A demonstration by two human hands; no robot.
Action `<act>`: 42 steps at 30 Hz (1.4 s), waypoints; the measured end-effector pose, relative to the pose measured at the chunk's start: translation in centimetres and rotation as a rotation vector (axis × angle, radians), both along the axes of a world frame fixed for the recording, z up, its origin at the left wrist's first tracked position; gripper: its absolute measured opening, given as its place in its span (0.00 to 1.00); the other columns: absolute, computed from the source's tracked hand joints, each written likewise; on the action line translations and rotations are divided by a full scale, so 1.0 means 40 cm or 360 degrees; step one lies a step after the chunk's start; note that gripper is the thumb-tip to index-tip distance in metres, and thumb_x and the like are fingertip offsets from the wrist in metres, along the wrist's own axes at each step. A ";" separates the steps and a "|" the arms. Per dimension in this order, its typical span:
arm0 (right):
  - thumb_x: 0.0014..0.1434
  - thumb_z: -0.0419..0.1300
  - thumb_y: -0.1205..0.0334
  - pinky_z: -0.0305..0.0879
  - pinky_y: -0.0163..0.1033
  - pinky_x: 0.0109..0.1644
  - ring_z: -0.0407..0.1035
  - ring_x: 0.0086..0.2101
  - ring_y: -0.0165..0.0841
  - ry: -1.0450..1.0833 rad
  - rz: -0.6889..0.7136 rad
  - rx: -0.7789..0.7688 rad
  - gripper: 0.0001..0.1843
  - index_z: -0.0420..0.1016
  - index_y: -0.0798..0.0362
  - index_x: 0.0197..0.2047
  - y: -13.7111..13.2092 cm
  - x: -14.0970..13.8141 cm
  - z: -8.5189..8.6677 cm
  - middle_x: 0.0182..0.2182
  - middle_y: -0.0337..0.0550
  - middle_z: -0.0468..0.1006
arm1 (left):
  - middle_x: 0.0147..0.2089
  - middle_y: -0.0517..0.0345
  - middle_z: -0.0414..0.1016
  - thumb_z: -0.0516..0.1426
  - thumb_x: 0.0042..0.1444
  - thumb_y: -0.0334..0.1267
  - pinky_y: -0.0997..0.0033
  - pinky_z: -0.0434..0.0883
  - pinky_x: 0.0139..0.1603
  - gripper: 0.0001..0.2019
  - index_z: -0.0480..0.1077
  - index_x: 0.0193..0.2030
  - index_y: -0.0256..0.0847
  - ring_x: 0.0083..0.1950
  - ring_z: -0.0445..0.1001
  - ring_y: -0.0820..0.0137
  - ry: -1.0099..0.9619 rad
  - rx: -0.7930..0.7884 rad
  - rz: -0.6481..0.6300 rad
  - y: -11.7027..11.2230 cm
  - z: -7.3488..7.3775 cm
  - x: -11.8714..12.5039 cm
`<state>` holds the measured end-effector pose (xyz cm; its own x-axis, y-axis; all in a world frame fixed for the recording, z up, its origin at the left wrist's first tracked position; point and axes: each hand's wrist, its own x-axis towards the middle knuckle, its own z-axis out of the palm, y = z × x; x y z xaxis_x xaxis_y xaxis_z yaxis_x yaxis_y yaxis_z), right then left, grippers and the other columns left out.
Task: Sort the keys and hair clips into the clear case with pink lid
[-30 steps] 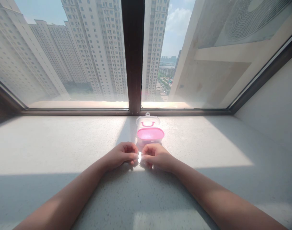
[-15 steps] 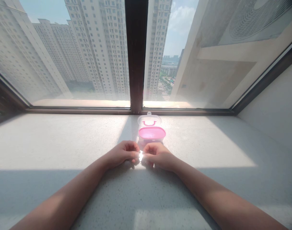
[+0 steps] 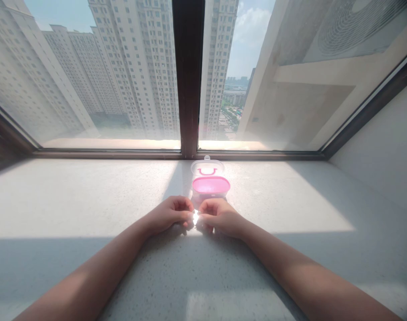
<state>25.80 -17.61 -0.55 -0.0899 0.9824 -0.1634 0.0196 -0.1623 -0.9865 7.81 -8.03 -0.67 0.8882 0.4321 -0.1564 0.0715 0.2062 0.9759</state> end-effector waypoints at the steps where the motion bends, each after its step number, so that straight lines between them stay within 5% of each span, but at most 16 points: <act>1: 0.47 0.64 0.63 0.61 0.30 0.18 0.67 0.17 0.27 0.0003 0.0002 0.0001 0.08 0.68 0.57 0.27 0.000 0.000 -0.001 0.17 0.37 0.72 | 0.23 0.59 0.70 0.63 0.51 0.36 0.74 0.67 0.28 0.09 0.68 0.34 0.34 0.26 0.68 0.75 0.0002 0.0004 0.0003 0.000 0.001 0.000; 42: 0.48 0.65 0.63 0.61 0.30 0.19 0.67 0.17 0.27 0.0006 -0.0005 0.0004 0.09 0.68 0.56 0.27 0.003 0.003 -0.003 0.16 0.36 0.71 | 0.23 0.60 0.69 0.63 0.50 0.38 0.74 0.65 0.29 0.10 0.69 0.34 0.34 0.26 0.67 0.75 0.0050 0.0048 0.0026 -0.004 0.011 0.002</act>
